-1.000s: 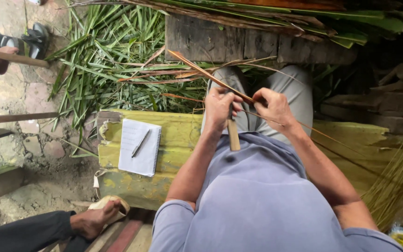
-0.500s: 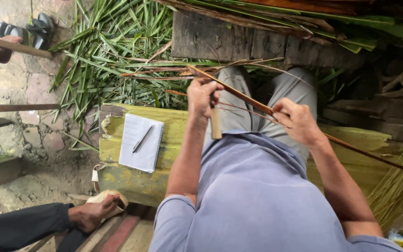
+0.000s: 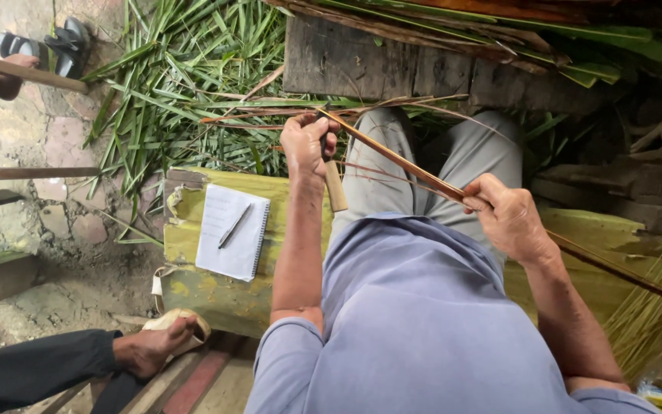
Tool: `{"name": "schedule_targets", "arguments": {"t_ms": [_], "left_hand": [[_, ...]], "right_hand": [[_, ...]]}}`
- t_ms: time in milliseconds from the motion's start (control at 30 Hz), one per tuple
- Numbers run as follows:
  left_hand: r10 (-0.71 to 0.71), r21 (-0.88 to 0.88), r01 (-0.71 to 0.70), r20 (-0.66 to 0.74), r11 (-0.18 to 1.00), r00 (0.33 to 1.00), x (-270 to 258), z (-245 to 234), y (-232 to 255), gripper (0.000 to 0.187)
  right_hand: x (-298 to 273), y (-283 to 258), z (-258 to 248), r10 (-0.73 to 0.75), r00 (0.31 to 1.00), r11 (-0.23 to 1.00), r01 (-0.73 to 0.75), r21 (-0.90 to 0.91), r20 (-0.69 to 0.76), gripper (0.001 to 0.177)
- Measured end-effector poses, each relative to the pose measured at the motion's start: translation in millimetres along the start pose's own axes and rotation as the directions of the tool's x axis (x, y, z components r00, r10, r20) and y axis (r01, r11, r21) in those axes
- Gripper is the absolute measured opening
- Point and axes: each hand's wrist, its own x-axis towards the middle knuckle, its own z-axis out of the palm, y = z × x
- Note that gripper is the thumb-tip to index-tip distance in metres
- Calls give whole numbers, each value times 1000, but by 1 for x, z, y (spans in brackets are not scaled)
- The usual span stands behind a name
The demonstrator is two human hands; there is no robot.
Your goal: Prepare plant fibers by stripping them from palm leaves using a knife.
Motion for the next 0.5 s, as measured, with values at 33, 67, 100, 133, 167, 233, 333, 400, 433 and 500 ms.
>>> {"name": "schedule_targets", "arguments": {"t_ms": [33,67,100,133,167,233,333,400,433,500], "left_hand": [[0,0,0,0,1000,1000,-4,6,1,23],[116,104,-109,-69,989,991,-8,13,1,25],[238,212,-208,-126,955,963,-11,19,2,28],[238,212,-209,-126,955,963,-11,20,1,28],[306,278,-263,-123,924,944,-10,22,0,27],[373,340,-316,-115,886,921,-4,5,10,26],[483,299,-425,-155,854,862,10,-32,48,35],[17,-112,-64,-375,992,927,11,-45,75,37],[17,-109,-64,-380,992,925,2,-36,70,37],[-162,-297,104,-176,949,971,-13,-16,61,24]], "right_hand": [[0,-6,-1,1,1000,1000,-1,0,0,12],[-1,-12,-3,11,1000,999,-10,-34,10,13],[-1,-17,-4,20,1000,997,-19,-69,20,14],[-2,-20,-6,20,1000,997,-19,-69,20,14],[-2,-23,-8,42,999,996,-40,-81,32,14],[-8,-22,-18,63,997,994,-59,-95,43,14],[-14,-13,-40,66,996,996,-69,-51,-61,13],[-16,-11,-48,95,990,989,-82,119,-102,10],[-12,-9,-41,95,991,989,-83,121,-97,10],[-1,-6,-27,186,977,867,-114,484,-104,13]]}}
